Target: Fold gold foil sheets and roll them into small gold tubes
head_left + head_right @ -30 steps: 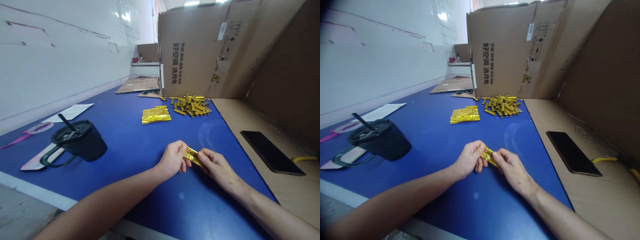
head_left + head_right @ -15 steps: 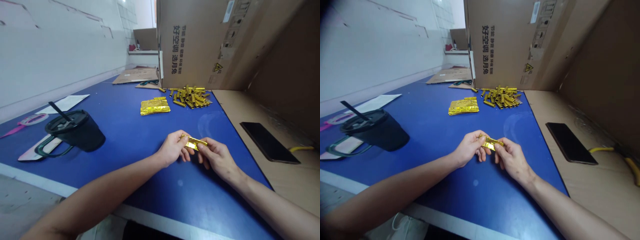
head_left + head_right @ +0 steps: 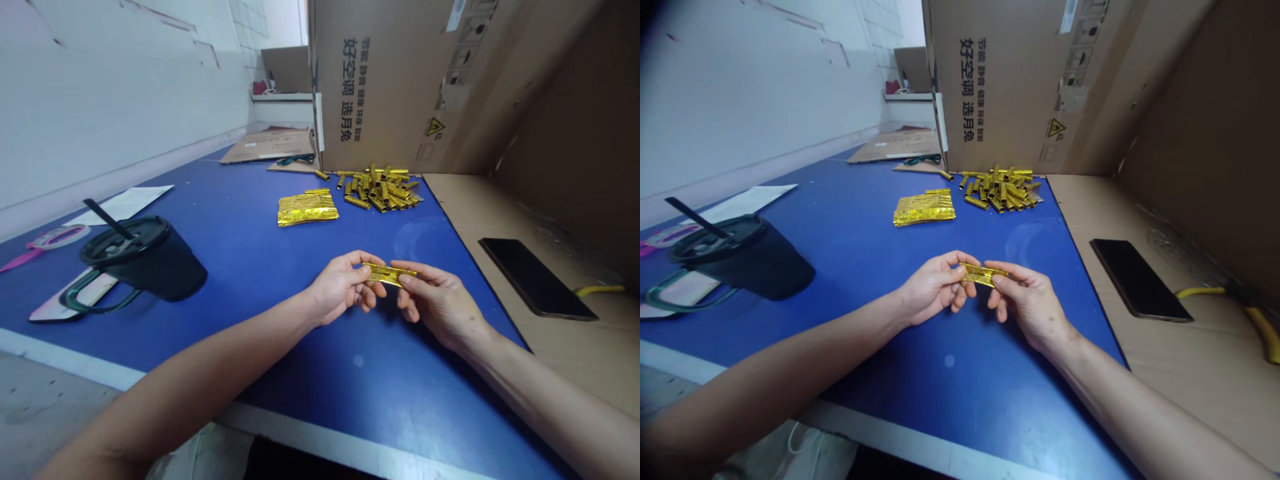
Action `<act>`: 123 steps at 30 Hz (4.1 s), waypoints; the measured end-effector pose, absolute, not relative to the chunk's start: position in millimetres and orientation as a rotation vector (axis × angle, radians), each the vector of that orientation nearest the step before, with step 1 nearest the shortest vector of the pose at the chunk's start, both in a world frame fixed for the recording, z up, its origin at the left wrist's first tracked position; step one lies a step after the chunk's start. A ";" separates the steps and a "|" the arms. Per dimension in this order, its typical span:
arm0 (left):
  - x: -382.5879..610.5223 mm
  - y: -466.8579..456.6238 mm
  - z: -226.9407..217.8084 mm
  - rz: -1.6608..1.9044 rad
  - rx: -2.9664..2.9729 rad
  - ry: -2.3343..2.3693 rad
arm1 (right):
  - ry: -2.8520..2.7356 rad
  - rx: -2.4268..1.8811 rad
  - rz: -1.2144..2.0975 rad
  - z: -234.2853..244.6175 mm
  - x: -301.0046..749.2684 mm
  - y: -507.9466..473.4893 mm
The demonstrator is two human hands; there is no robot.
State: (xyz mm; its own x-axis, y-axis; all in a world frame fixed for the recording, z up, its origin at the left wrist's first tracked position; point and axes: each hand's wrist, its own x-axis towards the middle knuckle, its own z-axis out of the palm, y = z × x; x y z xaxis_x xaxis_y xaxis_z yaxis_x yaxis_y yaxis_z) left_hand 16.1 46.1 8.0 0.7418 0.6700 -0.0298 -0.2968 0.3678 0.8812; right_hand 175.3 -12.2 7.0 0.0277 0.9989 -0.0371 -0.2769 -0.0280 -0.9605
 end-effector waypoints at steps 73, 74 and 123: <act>6.3 51.9 23.1 0.451 1.746 0.560 | -1.429 -1.174 1.304 9.4 183.1 -10.6; 6.3 49.8 22.8 0.429 1.796 0.555 | -1.527 -1.225 1.295 10.6 183.0 -11.6; 2.2 64.5 16.6 0.488 2.066 0.663 | -1.993 -1.509 0.754 3.1 179.5 -16.1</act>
